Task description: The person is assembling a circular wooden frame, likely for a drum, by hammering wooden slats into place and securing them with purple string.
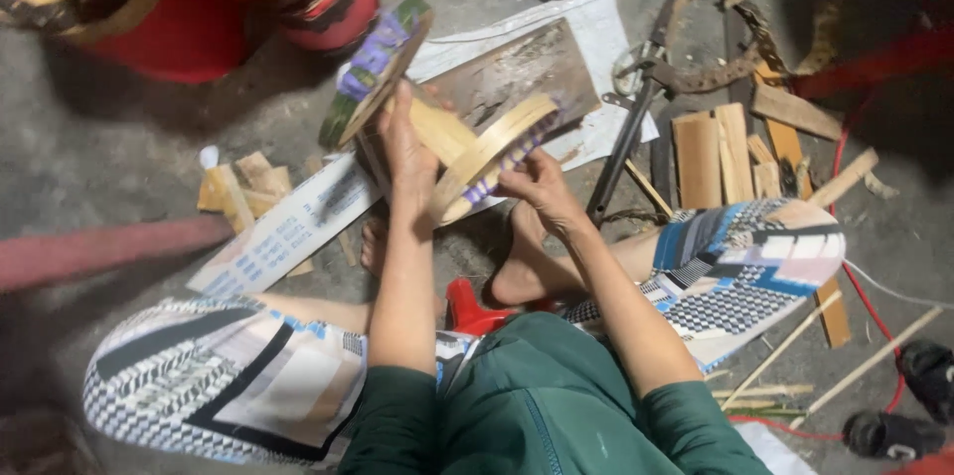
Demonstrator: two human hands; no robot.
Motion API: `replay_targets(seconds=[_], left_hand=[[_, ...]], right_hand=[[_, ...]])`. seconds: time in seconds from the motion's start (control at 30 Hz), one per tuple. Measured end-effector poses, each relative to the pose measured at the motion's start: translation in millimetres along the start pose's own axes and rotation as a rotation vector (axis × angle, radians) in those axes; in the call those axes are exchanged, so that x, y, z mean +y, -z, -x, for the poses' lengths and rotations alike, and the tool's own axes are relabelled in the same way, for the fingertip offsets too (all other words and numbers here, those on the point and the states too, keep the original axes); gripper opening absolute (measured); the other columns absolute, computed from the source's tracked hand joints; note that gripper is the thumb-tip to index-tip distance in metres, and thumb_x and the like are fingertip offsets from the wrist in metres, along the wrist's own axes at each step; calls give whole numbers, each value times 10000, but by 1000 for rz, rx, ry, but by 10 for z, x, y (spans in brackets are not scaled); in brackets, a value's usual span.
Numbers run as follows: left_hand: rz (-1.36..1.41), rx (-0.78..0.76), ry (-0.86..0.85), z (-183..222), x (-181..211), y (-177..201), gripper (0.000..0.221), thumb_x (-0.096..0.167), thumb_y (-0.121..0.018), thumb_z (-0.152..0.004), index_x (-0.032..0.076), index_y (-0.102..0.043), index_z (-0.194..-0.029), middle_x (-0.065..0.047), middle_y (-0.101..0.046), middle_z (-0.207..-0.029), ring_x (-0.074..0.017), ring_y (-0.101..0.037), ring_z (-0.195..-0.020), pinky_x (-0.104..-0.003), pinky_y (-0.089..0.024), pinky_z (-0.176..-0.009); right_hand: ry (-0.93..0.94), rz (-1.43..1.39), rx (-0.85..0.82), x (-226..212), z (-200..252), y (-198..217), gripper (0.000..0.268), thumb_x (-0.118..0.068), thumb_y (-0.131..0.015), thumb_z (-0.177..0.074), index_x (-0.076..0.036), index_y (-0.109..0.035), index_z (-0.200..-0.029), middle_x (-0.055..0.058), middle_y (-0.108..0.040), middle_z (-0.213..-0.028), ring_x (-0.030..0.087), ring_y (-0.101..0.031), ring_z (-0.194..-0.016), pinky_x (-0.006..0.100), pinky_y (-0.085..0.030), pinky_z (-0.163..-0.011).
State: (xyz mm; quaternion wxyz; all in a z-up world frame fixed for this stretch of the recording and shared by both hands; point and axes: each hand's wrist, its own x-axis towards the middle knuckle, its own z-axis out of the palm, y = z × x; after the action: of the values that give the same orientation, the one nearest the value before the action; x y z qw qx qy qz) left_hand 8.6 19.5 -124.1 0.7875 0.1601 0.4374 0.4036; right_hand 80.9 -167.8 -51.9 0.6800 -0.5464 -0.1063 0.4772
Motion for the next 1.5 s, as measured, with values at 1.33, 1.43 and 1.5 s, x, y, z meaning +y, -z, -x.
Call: replay_targets(seconds=[1.33,1.43,1.5], left_hand=[[-35,-37,171,428,292,-106,271,306,-736,-927,68,-622,-989,-247,-750,-960,-406,-757,-683,-548,-655,-565],[-73,-78,181,331,198,-6,263,304,-708,-950,68,-597,-984,-234,-755,-933,-388,-758,-667,-529,-658,-551],[-98,-67,165,303,167,36,272,306,-694,-964,68,-578,-1027,-245,-754,-954,-403,-758,-676,-543,-655,-570]], right_hand=[[-569,1588,844,533,-210,3678,325,-117,-637,-959,-2,-486,-1223,347,-601,-1124,542,-569,-1060,663,-438,-766],[-409,1655,877,726,-240,3984,207,-120,-575,-990,29,-606,-1130,283,-665,-1018,506,-668,-960,613,-512,-736],[-280,1743,910,747,-236,4049,182,-82,-564,-962,31,-701,-1005,255,-690,-886,483,-718,-822,575,-561,-648]])
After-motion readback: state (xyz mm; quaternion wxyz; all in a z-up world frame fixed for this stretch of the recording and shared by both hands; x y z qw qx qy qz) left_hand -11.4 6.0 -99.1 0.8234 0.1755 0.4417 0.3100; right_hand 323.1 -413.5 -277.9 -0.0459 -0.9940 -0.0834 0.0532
